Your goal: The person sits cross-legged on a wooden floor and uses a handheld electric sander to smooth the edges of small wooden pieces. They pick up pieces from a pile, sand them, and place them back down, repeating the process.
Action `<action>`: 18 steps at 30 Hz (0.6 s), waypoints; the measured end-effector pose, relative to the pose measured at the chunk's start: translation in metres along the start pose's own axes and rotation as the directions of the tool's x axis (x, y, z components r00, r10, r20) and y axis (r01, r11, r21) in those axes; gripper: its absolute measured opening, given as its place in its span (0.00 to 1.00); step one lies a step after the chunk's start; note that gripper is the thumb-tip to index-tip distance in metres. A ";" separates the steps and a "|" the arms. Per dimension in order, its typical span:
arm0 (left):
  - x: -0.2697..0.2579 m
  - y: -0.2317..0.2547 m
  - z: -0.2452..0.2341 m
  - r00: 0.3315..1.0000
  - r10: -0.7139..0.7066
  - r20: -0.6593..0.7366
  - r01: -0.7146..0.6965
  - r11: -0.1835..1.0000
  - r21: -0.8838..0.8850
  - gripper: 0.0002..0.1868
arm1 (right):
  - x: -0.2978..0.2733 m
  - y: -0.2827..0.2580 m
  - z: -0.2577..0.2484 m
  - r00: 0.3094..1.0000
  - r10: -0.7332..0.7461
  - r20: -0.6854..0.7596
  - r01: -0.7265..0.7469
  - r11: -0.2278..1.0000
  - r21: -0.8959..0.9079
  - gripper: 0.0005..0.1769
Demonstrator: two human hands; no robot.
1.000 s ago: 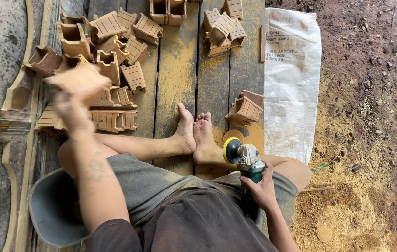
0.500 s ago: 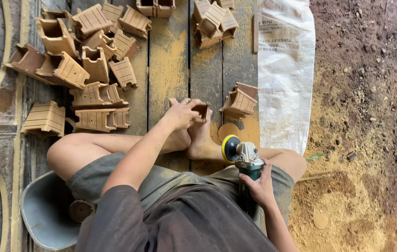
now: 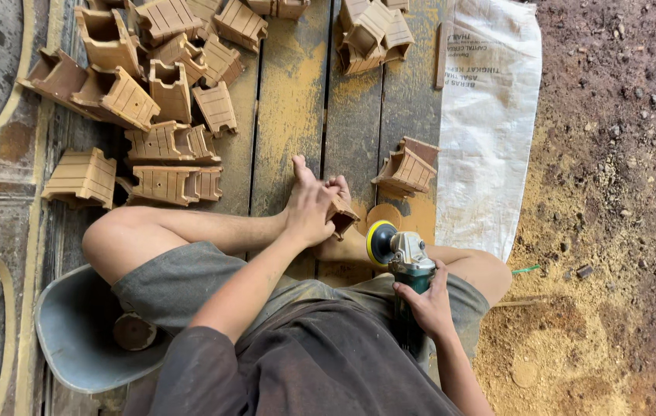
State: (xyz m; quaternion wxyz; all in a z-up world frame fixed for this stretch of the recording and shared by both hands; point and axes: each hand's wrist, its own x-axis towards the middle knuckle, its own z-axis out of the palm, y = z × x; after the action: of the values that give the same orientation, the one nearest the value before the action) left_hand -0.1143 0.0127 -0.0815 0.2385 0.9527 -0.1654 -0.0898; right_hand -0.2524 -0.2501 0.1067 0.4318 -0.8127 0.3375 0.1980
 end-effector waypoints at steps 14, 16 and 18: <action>0.065 -0.038 0.024 0.978 0.166 -0.125 -0.174 0.983 -0.056 0.08 | -0.006 0.004 -0.002 1.000 0.002 -0.027 -0.002 1.000 -0.006 0.60; 0.067 -0.051 0.054 0.986 0.150 -0.074 -0.156 0.984 -0.083 0.09 | -0.002 0.003 -0.002 1.000 0.011 -0.013 -0.011 1.000 -0.024 0.60; 0.079 -0.078 0.107 0.982 0.148 -0.116 -0.145 0.989 0.033 0.11 | 0.001 -0.004 0.001 1.000 0.006 0.004 -0.006 1.000 -0.023 0.61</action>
State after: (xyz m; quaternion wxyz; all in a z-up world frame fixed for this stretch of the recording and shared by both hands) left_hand -0.0458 0.0042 -0.2196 0.2421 0.9445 -0.2216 -0.0132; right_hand -0.2486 -0.2486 0.1078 0.4223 -0.8163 0.3367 0.2045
